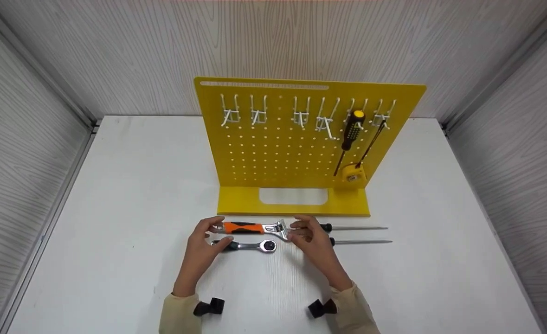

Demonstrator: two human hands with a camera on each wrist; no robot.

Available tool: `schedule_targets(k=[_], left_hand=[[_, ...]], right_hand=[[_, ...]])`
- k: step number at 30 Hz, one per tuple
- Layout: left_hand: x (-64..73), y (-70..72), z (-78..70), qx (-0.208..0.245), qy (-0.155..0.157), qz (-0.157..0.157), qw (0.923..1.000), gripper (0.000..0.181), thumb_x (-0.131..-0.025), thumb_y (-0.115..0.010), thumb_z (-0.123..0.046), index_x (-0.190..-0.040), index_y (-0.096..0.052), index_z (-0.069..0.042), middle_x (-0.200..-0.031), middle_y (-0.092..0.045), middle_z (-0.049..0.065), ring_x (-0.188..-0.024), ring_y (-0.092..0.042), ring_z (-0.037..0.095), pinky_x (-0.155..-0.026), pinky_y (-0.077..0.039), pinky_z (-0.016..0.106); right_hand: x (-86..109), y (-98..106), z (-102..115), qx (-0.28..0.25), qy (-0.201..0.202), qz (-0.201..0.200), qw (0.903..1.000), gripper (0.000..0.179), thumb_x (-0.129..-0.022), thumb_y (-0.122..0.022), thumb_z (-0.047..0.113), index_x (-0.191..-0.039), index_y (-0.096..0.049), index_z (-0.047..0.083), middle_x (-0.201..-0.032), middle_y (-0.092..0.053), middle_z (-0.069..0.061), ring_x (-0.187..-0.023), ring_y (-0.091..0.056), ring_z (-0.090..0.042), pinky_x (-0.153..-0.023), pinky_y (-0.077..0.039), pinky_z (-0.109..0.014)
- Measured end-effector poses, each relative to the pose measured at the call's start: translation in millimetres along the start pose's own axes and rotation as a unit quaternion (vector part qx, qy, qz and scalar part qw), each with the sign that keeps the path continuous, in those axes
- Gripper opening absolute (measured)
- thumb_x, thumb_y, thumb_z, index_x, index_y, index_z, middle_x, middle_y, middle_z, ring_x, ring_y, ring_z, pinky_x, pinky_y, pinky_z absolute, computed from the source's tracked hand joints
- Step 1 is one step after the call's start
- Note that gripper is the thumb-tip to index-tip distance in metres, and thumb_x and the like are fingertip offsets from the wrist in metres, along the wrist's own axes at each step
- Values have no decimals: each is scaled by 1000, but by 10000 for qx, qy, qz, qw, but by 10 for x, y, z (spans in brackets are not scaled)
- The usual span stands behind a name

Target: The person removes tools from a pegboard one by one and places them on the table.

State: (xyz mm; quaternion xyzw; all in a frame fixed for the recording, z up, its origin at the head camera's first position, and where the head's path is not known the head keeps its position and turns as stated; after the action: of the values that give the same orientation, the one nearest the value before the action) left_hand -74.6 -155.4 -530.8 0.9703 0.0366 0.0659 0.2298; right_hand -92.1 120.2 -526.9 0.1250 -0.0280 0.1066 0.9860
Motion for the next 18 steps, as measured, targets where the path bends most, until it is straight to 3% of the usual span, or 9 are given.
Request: schedule_targets(k=[6, 9, 14, 18], left_hand=[[-93, -67, -169, 283, -95, 104, 9995, 56, -81, -77, -14, -131, -52, -12, -128, -56, 11, -109, -51, 27, -99, -41, 45], [-157, -107, -297, 387, -138, 204, 9989, 57, -82, -76, -14, -133, -51, -13, -132, -54, 11, -112, -49, 28, -99, -41, 46], [-263, -167, -542, 369, -619, 317, 9969, 58, -83, -76, -17, -135, -50, -13, -131, -54, 9, -114, -50, 27, -100, -41, 47], [-343, -216, -711, 475, -887, 376, 9942, 59, -83, -75, -17, -137, -51, -13, -131, -56, 11, -114, -51, 27, -100, -42, 46]], right_hand=[[-49, 122, -20, -484, -127, -188, 9986, 54, -90, -67, 11, -137, -42, 0, -131, -52, -23, -121, -54, -38, -90, -49, -22], [-83, 204, -48, -602, -154, -359, 9974, 60, -91, -66, 14, -142, -37, 2, -136, -48, -22, -127, -50, -38, -97, -48, -28], [-137, 339, -87, -635, -170, -664, 9956, 68, -92, -65, 16, -150, -29, 9, -144, -44, -19, -132, -47, -36, -109, -39, -46], [-199, 433, -92, -801, -207, -784, 9935, 73, -93, -64, 19, -153, -23, 11, -149, -39, -18, -136, -43, -34, -111, -36, -48]])
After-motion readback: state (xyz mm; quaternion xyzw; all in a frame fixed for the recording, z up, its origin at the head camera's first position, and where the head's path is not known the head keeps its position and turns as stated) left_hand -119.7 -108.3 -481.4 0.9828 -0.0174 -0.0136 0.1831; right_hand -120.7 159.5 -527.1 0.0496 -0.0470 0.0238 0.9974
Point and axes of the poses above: each hand's wrist, its own x-axis away from the middle knuckle, its own y-axis out of the back of the hand, z = x × y, the point moved 1 cm from there along -x, towards the middle knuckle
